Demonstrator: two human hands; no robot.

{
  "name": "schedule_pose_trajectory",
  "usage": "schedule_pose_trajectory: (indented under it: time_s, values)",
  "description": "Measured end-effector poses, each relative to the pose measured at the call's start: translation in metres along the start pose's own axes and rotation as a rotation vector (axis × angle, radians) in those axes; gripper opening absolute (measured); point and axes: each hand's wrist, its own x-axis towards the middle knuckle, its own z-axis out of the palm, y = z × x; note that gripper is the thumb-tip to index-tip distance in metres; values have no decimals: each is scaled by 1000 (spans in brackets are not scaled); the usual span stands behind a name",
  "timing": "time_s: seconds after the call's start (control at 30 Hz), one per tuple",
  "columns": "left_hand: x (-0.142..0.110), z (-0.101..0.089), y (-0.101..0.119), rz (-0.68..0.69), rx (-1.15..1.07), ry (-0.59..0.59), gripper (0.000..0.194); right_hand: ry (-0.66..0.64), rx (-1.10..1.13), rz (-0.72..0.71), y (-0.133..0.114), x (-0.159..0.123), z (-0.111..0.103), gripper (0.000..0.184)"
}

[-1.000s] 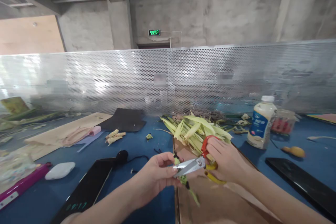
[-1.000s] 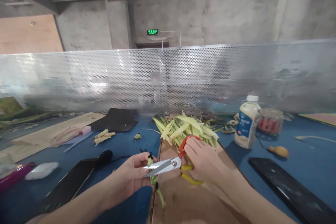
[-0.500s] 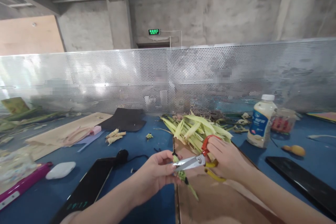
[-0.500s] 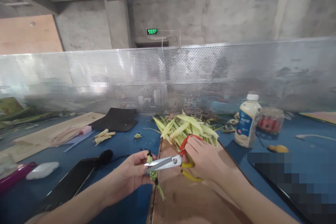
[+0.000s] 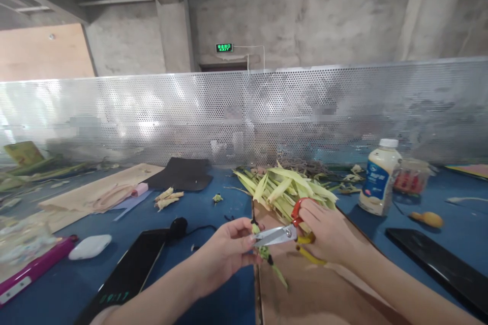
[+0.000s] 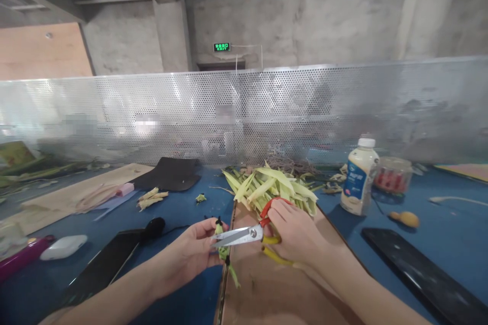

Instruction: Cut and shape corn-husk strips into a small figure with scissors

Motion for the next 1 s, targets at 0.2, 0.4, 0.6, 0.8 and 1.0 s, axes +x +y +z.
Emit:
schedule_pose_trajectory:
  time_s: [0.2,0.4,0.6,0.8,1.0]
  values:
    - [2,-2,0,-9,10,6,30,-13,-12,-14,2,-4,4,10]
    - [2,-4,-2,13,-7,-9,22,29,-8,5,0,-3,5,5]
    - [3,-7,-2,25,3,-4,15,36,0,257,3,-2,8,10]
    - [3,-5,2,77,36,2,16,4,155,601,9,-4,12,19]
    - [0,0,7,113,84,-25,18,6,361,710,3,-4,14,19]
